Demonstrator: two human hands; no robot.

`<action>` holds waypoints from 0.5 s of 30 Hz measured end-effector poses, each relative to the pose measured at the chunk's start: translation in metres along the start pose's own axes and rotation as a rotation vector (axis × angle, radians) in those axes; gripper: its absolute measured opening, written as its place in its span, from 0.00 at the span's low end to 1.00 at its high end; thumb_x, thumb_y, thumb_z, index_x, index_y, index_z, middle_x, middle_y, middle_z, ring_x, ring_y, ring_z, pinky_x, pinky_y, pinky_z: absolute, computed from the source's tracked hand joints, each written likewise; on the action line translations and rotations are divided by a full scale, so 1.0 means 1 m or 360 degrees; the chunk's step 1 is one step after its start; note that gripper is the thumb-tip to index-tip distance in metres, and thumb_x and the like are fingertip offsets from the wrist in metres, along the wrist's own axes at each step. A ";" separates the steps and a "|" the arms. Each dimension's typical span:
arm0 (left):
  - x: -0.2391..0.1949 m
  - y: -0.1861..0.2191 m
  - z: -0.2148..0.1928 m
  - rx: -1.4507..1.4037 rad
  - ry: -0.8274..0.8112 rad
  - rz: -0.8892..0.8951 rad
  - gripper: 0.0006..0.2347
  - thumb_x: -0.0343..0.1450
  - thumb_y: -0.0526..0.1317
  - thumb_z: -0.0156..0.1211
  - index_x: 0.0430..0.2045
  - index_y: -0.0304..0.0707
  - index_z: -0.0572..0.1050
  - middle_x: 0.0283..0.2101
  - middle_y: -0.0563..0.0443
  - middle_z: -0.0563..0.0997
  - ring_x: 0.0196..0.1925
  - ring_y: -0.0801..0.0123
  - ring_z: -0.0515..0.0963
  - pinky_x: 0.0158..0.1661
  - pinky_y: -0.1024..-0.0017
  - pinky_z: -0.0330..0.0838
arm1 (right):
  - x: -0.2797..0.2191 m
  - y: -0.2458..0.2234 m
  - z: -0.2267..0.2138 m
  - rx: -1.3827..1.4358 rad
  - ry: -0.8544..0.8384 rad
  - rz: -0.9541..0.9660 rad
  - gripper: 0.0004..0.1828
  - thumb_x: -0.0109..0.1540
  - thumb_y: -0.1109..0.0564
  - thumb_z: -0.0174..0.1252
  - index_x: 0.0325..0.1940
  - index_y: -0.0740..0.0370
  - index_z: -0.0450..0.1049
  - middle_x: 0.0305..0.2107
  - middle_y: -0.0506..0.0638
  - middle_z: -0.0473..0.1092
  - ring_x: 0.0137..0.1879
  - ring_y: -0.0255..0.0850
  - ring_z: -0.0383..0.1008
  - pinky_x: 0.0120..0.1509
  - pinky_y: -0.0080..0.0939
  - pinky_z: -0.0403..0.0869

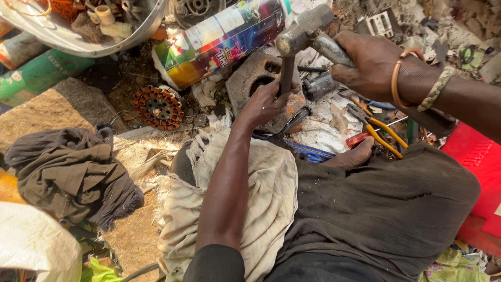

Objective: The person sits on the ground and uses a hammer and pliers to disassemble and adjust a small metal component. They repeatedly strike the part, use pliers to grip and twist sections, and inspect the separated pieces.

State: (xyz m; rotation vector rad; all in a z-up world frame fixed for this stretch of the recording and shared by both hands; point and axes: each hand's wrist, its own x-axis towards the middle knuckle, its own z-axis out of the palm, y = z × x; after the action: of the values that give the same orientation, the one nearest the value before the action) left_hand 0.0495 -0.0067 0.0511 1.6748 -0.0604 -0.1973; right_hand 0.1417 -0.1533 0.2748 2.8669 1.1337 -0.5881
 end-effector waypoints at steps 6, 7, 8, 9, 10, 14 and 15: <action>-0.002 -0.011 0.001 -0.0043 -0.0033 -0.0161 0.11 0.74 0.41 0.59 0.50 0.43 0.77 0.35 0.50 0.86 0.33 0.65 0.83 0.39 0.63 0.75 | -0.002 -0.023 -0.024 0.0303 0.0099 0.0552 0.14 0.73 0.54 0.47 0.60 0.61 0.64 0.31 0.61 0.71 0.34 0.53 0.75 0.40 0.57 0.76; -0.001 -0.012 0.001 -0.0060 -0.0026 -0.0138 0.11 0.74 0.42 0.60 0.49 0.43 0.77 0.35 0.49 0.85 0.33 0.66 0.82 0.39 0.63 0.75 | 0.000 -0.027 -0.015 0.0411 0.0109 0.0638 0.17 0.71 0.54 0.46 0.64 0.59 0.61 0.32 0.60 0.71 0.33 0.54 0.75 0.37 0.59 0.76; -0.003 -0.012 0.002 -0.0077 -0.0018 -0.0123 0.11 0.74 0.42 0.61 0.49 0.42 0.77 0.34 0.49 0.85 0.33 0.67 0.82 0.39 0.64 0.75 | 0.001 -0.024 -0.007 0.0227 -0.0097 0.0489 0.17 0.68 0.52 0.52 0.59 0.60 0.64 0.30 0.59 0.71 0.33 0.53 0.75 0.39 0.59 0.75; -0.005 -0.012 0.004 -0.0100 0.0020 0.0012 0.11 0.74 0.41 0.61 0.49 0.40 0.76 0.37 0.49 0.85 0.37 0.68 0.82 0.41 0.64 0.75 | 0.003 -0.018 -0.002 0.0042 -0.0302 0.0340 0.17 0.65 0.51 0.57 0.54 0.60 0.67 0.28 0.58 0.72 0.34 0.52 0.75 0.41 0.59 0.74; -0.001 -0.012 0.004 -0.0121 0.0041 0.0171 0.11 0.73 0.40 0.62 0.49 0.39 0.76 0.41 0.49 0.86 0.42 0.69 0.83 0.43 0.64 0.76 | 0.003 -0.010 0.001 -0.0150 -0.0491 0.0213 0.18 0.62 0.49 0.63 0.48 0.61 0.69 0.27 0.57 0.72 0.34 0.51 0.75 0.43 0.59 0.73; 0.001 -0.015 0.003 -0.0066 -0.0105 -0.0320 0.10 0.75 0.41 0.61 0.47 0.37 0.77 0.36 0.43 0.84 0.36 0.65 0.81 0.40 0.61 0.76 | -0.004 0.009 0.007 0.0208 -0.0226 0.0351 0.16 0.68 0.49 0.57 0.52 0.62 0.70 0.28 0.56 0.70 0.32 0.50 0.73 0.39 0.58 0.75; -0.005 -0.018 0.001 -0.0319 -0.0060 -0.0322 0.10 0.75 0.40 0.61 0.47 0.37 0.76 0.39 0.45 0.85 0.36 0.65 0.80 0.40 0.62 0.76 | -0.010 0.010 0.008 0.0258 0.0016 0.0144 0.17 0.69 0.50 0.58 0.54 0.64 0.69 0.30 0.55 0.70 0.33 0.48 0.72 0.39 0.56 0.74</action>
State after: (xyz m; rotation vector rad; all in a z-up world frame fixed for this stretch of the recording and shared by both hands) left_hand 0.0431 -0.0051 0.0334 1.4762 0.0980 -0.3754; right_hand 0.1390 -0.1686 0.2698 3.0407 0.9952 -0.6926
